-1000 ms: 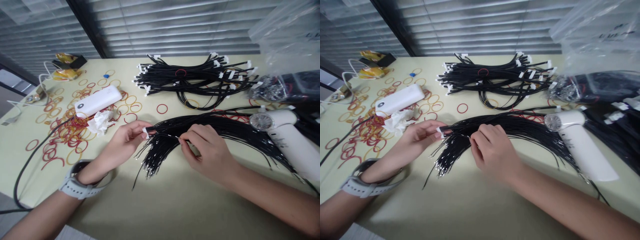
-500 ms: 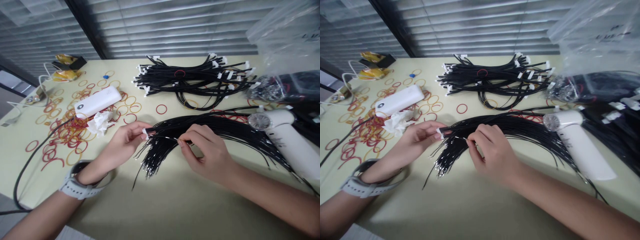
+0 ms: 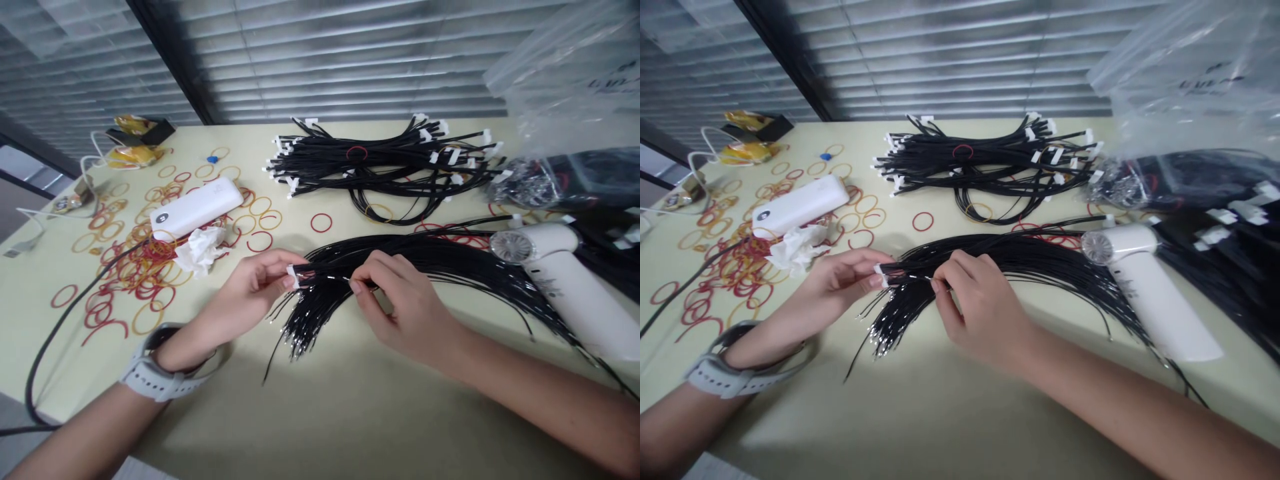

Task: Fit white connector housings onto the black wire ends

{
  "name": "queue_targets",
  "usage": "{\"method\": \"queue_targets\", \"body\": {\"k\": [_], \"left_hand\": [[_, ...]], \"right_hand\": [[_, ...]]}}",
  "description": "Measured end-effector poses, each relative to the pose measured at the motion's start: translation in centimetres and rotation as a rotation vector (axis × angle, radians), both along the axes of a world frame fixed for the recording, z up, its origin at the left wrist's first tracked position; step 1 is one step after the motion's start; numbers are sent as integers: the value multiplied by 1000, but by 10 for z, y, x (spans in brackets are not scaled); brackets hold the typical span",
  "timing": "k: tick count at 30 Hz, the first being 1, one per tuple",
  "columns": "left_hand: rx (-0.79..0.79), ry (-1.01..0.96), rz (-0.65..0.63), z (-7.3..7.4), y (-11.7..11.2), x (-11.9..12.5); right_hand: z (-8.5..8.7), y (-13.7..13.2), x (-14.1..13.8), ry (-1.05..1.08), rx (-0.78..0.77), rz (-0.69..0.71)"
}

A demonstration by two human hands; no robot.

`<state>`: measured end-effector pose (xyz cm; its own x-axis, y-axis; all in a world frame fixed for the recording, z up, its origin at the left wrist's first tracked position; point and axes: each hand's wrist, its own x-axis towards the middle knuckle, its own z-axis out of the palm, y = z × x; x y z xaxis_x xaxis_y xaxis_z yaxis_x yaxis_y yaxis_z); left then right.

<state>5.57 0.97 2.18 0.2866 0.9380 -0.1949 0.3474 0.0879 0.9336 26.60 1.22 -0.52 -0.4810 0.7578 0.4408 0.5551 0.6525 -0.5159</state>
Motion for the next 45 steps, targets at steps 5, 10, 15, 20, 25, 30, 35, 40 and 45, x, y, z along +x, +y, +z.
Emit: {"method": "queue_targets", "body": {"k": [5, 10, 15, 20, 25, 30, 35, 40, 45], "left_hand": [[-19, -58, -11, 1, -2, 1], [-71, -96, -44, 2, -8, 8], [-133, -147, -35, -1, -15, 15], [-243, -224, 7, -2, -14, 18], [-276, -265, 10, -4, -15, 18], [-265, -247, 7, -3, -15, 18], [-165, -227, 45, 3, -9, 17], [-123, -182, 54, 4, -4, 9], [-111, -113, 46, 2, -3, 4]], "right_hand": [[-3, 2, -2, -131, 114, -20], [-4, 0, -9, -216, 227, -9], [-8, -5, -13, -199, 342, 75], [-9, -6, -13, -185, 298, 64], [-10, -6, -14, -130, 268, 42], [-10, -7, -15, -104, 226, 58], [-5, -4, -7, 121, 187, 9], [-7, 0, 1, 206, 110, 82], [-7, -1, -2, 180, -46, 89]]}}
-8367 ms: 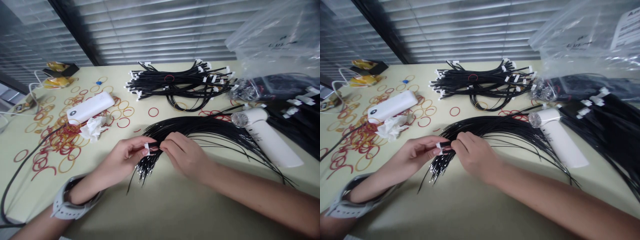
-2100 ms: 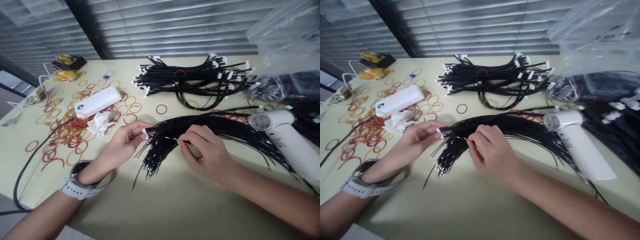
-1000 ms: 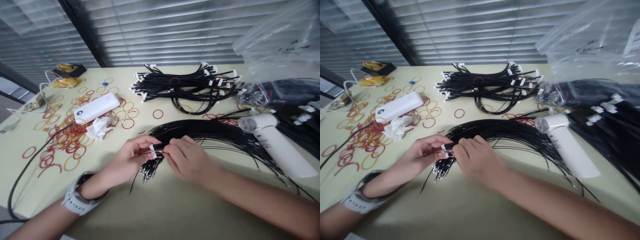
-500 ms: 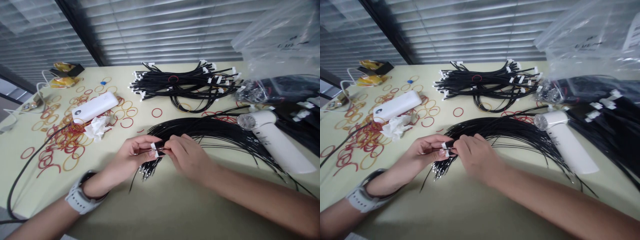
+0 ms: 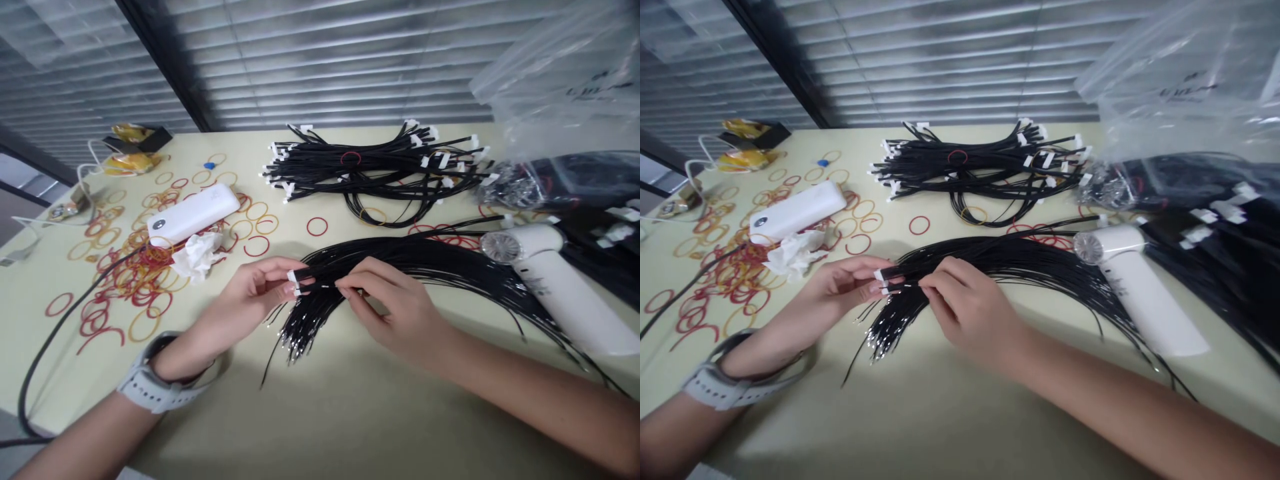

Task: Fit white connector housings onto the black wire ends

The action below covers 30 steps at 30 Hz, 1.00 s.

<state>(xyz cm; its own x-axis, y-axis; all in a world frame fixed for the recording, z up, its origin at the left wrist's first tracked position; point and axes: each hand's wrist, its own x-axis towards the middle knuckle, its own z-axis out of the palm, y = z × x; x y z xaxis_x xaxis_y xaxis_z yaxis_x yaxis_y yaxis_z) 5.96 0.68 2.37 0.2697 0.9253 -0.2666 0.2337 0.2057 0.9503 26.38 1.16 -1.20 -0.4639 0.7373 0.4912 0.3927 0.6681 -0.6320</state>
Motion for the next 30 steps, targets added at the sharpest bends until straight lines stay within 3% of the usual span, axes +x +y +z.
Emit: {"method": "queue_targets", "body": {"k": [5, 16, 30], "left_hand": [[-19, 19, 6, 1, 3, 1], [-4, 57, -15, -1, 2, -2], [15, 89, -18, -1, 0, -1]], "right_hand": [[3, 1, 3, -66, -59, -59], [0, 3, 3, -284, 99, -104], [1, 3, 3, -280, 110, -118]]}}
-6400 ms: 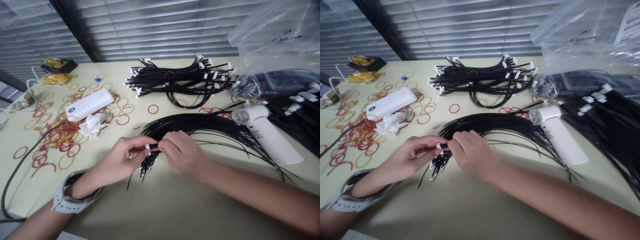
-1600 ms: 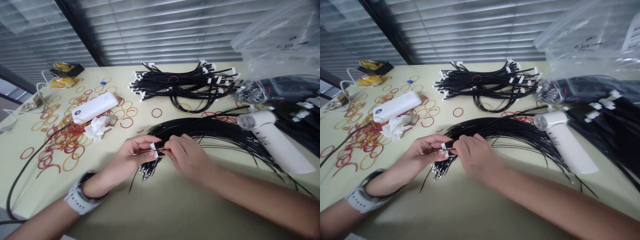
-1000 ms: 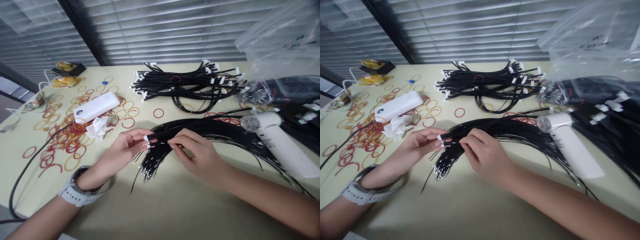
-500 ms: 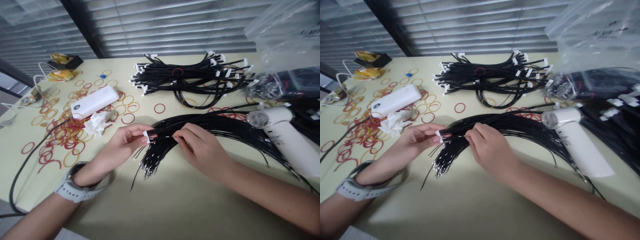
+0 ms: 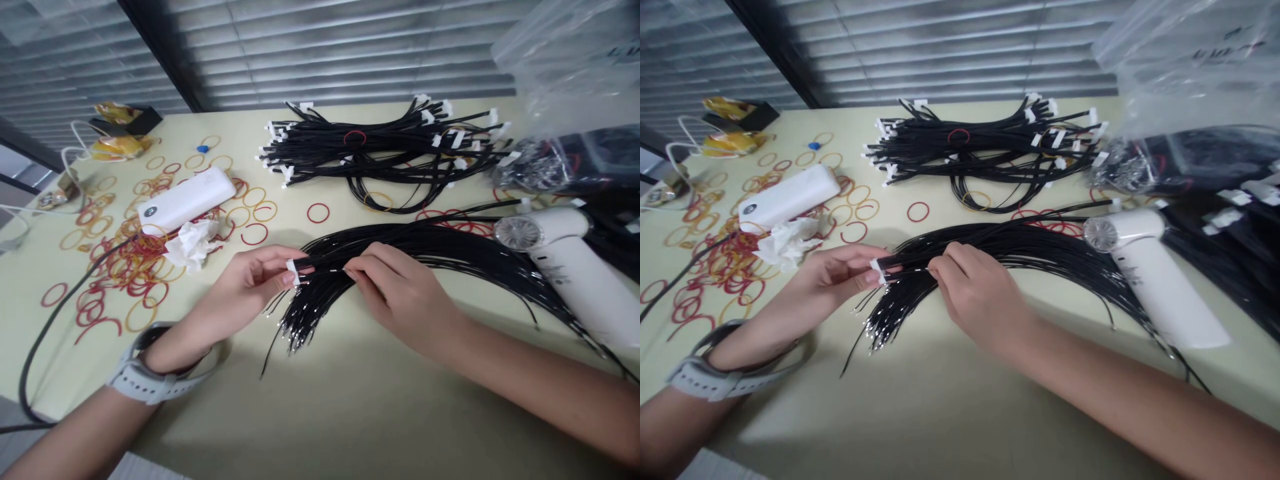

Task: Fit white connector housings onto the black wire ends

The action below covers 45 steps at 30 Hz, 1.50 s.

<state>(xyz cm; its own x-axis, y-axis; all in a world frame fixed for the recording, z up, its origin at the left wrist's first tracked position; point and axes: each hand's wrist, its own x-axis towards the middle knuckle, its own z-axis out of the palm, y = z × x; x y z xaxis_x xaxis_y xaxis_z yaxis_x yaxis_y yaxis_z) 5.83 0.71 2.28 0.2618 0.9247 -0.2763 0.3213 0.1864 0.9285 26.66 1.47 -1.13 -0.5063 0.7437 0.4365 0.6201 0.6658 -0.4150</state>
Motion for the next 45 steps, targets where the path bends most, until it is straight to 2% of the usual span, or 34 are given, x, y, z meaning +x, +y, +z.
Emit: {"method": "queue_targets", "body": {"k": [45], "left_hand": [[-7, -40, -31, -2, 0, 0]], "right_hand": [[0, -1, 1, 6, 25, 15]]}}
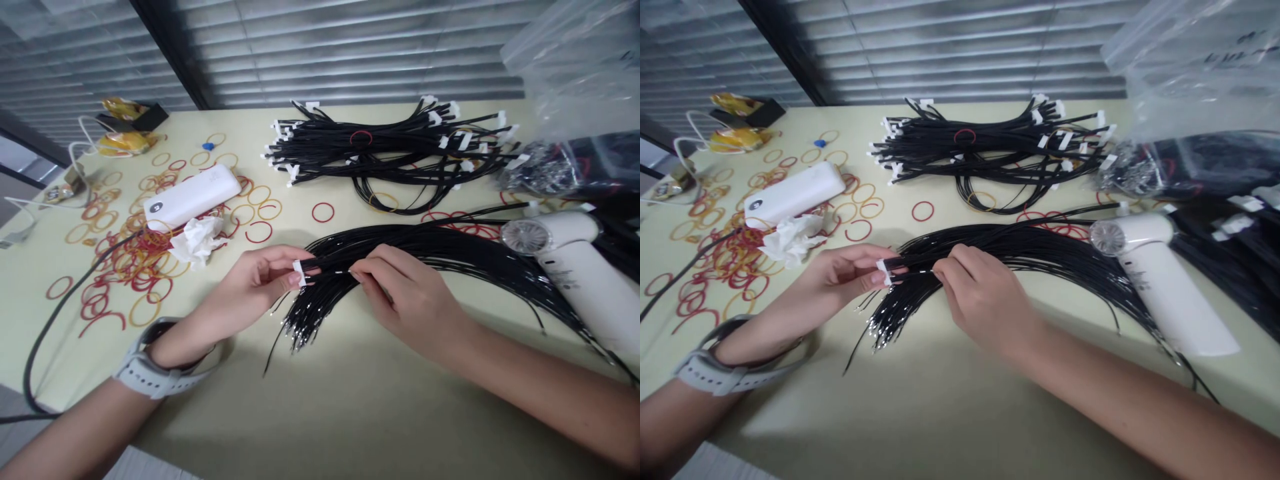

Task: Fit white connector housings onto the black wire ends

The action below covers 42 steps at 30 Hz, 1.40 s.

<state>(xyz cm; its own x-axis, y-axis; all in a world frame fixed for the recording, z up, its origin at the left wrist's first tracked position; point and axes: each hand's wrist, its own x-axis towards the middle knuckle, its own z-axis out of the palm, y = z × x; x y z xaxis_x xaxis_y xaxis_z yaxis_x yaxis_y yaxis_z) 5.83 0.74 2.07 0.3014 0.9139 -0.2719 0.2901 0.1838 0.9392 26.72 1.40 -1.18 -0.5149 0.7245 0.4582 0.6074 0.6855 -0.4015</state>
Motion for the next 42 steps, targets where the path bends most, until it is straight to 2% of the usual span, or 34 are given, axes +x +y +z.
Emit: {"method": "queue_targets", "body": {"k": [17, 24, 27, 32, 36, 42], "left_hand": [[26, -26, -25, 2, -4, 4], [-32, -124, 10, 2, -10, 11], [-32, -97, 21, 0, -12, 12], [-15, -57, 23, 0, -12, 14], [-39, -77, 16, -1, -10, 14], [-28, -68, 10, -3, -10, 11]], "right_hand": [[3, -1, -5, -14, -25, 53], [2, -8, -13, -34, 93, 79], [1, -9, -13, -37, 104, 87], [3, -9, -13, 50, 39, 95], [3, -7, -11, 167, 150, 59], [-1, -8, -11, 19, 233, 66]]}}
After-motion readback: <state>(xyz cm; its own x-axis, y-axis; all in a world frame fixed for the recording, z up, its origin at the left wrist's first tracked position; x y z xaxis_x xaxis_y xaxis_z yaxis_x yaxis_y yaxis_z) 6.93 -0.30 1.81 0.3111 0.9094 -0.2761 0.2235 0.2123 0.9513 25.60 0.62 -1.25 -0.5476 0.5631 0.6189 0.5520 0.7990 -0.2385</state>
